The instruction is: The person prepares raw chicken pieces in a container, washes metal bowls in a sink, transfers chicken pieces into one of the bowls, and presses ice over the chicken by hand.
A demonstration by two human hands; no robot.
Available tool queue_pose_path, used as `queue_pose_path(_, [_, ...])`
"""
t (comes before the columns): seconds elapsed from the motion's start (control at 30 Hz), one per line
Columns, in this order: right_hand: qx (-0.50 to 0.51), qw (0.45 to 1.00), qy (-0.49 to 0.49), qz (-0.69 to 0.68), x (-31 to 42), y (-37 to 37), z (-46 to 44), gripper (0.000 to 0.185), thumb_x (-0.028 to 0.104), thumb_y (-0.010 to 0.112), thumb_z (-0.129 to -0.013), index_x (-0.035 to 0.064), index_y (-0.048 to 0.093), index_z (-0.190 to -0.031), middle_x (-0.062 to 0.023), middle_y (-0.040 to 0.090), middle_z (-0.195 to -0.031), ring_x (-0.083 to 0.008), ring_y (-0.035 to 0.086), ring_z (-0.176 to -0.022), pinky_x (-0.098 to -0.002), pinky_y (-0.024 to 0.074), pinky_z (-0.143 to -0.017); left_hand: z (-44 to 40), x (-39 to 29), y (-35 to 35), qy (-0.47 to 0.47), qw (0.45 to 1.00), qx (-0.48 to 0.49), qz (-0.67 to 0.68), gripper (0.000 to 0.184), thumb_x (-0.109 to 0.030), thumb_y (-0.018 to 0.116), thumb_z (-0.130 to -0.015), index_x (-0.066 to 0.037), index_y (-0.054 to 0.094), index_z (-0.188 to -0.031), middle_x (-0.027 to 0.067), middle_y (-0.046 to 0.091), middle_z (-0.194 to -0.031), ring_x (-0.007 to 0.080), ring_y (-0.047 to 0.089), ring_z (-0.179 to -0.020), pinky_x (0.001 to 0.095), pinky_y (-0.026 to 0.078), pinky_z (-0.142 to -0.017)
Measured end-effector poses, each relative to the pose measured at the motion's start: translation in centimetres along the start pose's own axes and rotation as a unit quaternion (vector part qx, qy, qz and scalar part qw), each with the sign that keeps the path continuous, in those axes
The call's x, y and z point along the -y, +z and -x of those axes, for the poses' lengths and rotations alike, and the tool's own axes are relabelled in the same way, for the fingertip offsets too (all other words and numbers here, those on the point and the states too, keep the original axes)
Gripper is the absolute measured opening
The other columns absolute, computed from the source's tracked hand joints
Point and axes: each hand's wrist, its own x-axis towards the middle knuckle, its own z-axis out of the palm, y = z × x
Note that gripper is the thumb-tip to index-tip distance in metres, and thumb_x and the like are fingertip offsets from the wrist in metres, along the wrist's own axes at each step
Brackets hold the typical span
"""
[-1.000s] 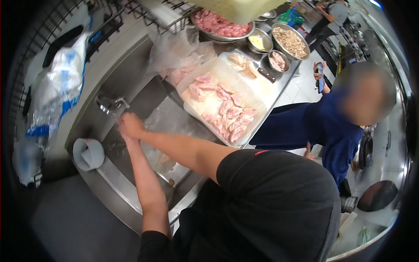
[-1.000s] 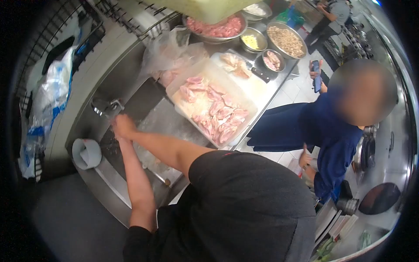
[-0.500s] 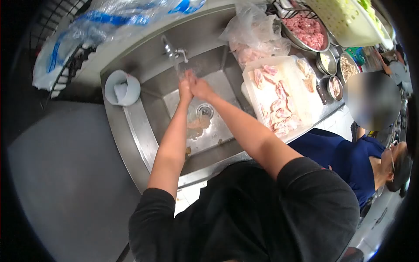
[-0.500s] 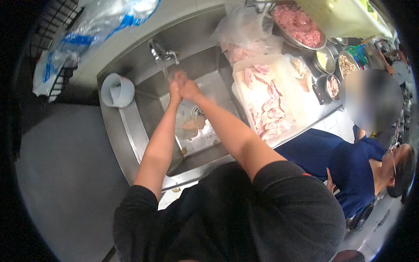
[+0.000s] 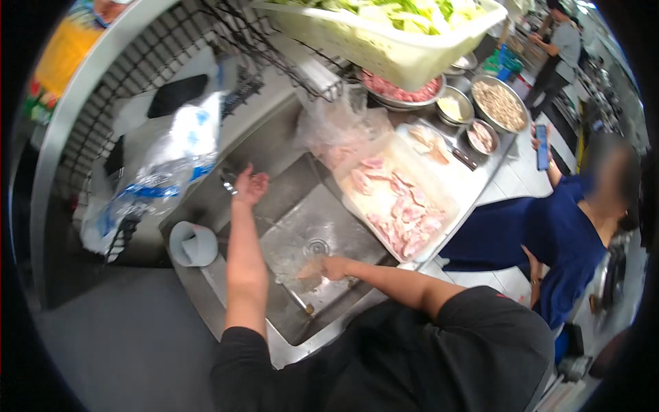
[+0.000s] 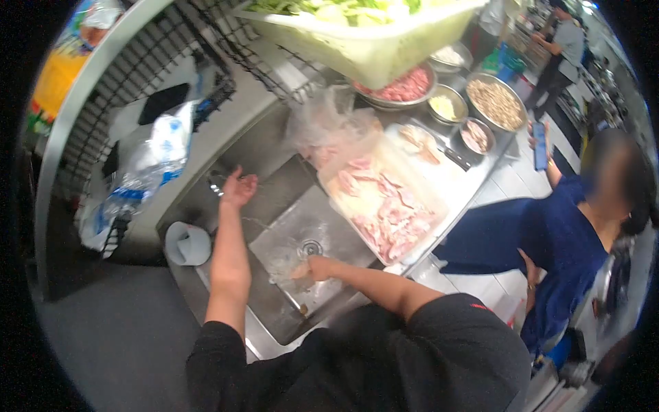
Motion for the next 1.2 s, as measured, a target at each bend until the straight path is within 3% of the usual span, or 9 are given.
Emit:
queue_pose_path(0.2, [-0.052, 0.996, -0.073, -0.019, -0.9, -0.2, 2.9, 0.044, 0.029, 0.059, -0.094, 0.0117, 0.061, -0.134, -0.0189, 0.067, -0.125, -0.0389, 0.061, -0.118, -0.0458, 0.048, -0.099, 5.0, 13.7, -2.6, 0.128, 0.99, 0.002, 0.066, 0.035, -0.039, 0.058, -0.102, -0.009, 0.06, -0.12, 0.0088, 0.067, -0.115, 0.0263, 0.064, -0.105, 0.043, 0.053, -0.087])
queue_pose_path(0.27, [-0.076, 0.99, -0.119, 0.001, -8.9, 6.0, -4.1, 0.046, 0.029, 0.061, -0.092, 0.0115, 0.061, -0.134, -0.0189, 0.068, -0.123, -0.0391, 0.061, -0.117, -0.0471, 0.0484, -0.098, 2.6, 21.5, -10.1, 0.031, 0.936, -0.06, -0.346, 0.042, -0.037, 0.05, -0.104, -0.006, 0.056, -0.131, 0.0134, 0.066, -0.127, 0.0317, 0.062, -0.116, 0.0517, 0.049, -0.099])
queue_pose_path(0.37, [-0.14, 0.988, -0.056, 0.028, -1.8, 1.3, 5.6, 0.037, 0.026, 0.062, -0.089, 0.0076, 0.066, -0.122, -0.0196, 0.07, -0.115, -0.0392, 0.064, -0.109, -0.047, 0.0504, -0.093, 5.1, 31.5, -16.5, -0.059, 0.334, -0.016, -0.941, 0.076, -0.056, 0.073, -0.084, 0.001, 0.062, -0.134, 0.0212, 0.059, -0.141, 0.0336, 0.055, -0.132, 0.0434, 0.041, -0.111])
queue_pose_path(0.47, [-0.182, 0.981, -0.064, 0.006, 0.6, 0.3, 12.0, 0.033, 0.024, 0.062, -0.089, 0.0052, 0.067, -0.116, -0.0201, 0.071, -0.109, -0.0401, 0.066, -0.103, -0.0473, 0.0518, -0.089, 9.7, 33.4, -13.2, -0.137, 0.533, -0.102, -0.829, 0.089, -0.066, 0.07, -0.078, -0.003, 0.058, -0.139, 0.0228, 0.05, -0.149, 0.0398, 0.041, -0.143, 0.0583, 0.033, -0.115])
queue_pose_path(0.63, [-0.285, 0.943, -0.122, -0.122, -0.9, 6.1, 23.7, 0.031, 0.028, 0.063, -0.091, 0.0037, 0.068, -0.11, -0.0176, 0.073, -0.1, -0.0355, 0.069, -0.093, -0.045, 0.0531, -0.083, 15.4, 34.0, -7.0, -0.037, 0.51, -0.102, -0.853, 0.075, -0.052, 0.07, -0.083, 0.008, 0.063, -0.127, 0.0272, 0.063, -0.131, 0.039, 0.058, -0.128, 0.0441, 0.045, -0.106])
queue_pose_path(0.77, [-0.269, 0.899, -0.017, -0.347, -7.1, 16.0, 35.4, 0.032, 0.03, 0.061, -0.092, 0.0014, 0.069, -0.104, -0.013, 0.071, -0.084, -0.0247, 0.066, -0.069, -0.04, 0.0534, -0.068, 18.8, 36.9, -2.8, 0.153, 0.66, -0.191, -0.71, 0.063, -0.043, 0.063, -0.093, 0.014, 0.062, -0.121, 0.0296, 0.066, -0.124, 0.0445, 0.062, -0.118, 0.0478, 0.047, -0.102])
queue_pose_path(0.9, [-0.281, 0.922, 0.253, -0.083, -23.7, 34.1, 43.5, 0.032, 0.029, 0.06, -0.088, 0.0006, 0.074, -0.096, -0.021, 0.073, -0.101, -0.039, 0.07, -0.091, -0.0497, 0.0534, -0.076, 26.0, 43.5, 6.1, 0.2, 0.582, -0.266, -0.742, 0.059, -0.049, 0.056, -0.098, -0.002, 0.058, -0.134, 0.0243, 0.059, -0.135, 0.0428, 0.055, -0.126, 0.0578, 0.045, -0.098])
queue_pose_path(1.0, [-0.313, 0.722, 0.558, -0.263, -20.9, 44.4, 59.0, 0.03, 0.015, 0.067, -0.078, 0.0054, 0.075, -0.105, -0.0161, 0.074, -0.113, -0.0333, 0.071, -0.103, -0.048, 0.0565, -0.085, 28.0, 49.7, 7.1, 0.369, 0.454, -0.343, -0.735, 0.056, -0.05, 0.054, -0.099, -0.014, 0.05, -0.141, 0.0182, 0.047, -0.144, 0.0398, 0.049, -0.13, 0.0614, 0.044, -0.094])
queue_pose_path(1.2, [-0.403, 0.591, 0.596, -0.365, -23.3, 54.2, 71.0, 0.032, 0.018, 0.063, -0.082, -0.0048, 0.074, -0.101, -0.0275, 0.069, -0.113, -0.0401, 0.067, -0.109, -0.0459, 0.054, -0.092, 34.1, 62.7, 10.3, 0.415, 0.359, -0.112, -0.828, 0.058, -0.034, 0.067, -0.093, -0.013, 0.044, -0.142, 0.0135, 0.037, -0.145, 0.0367, 0.045, -0.129, 0.0567, 0.041, -0.097])
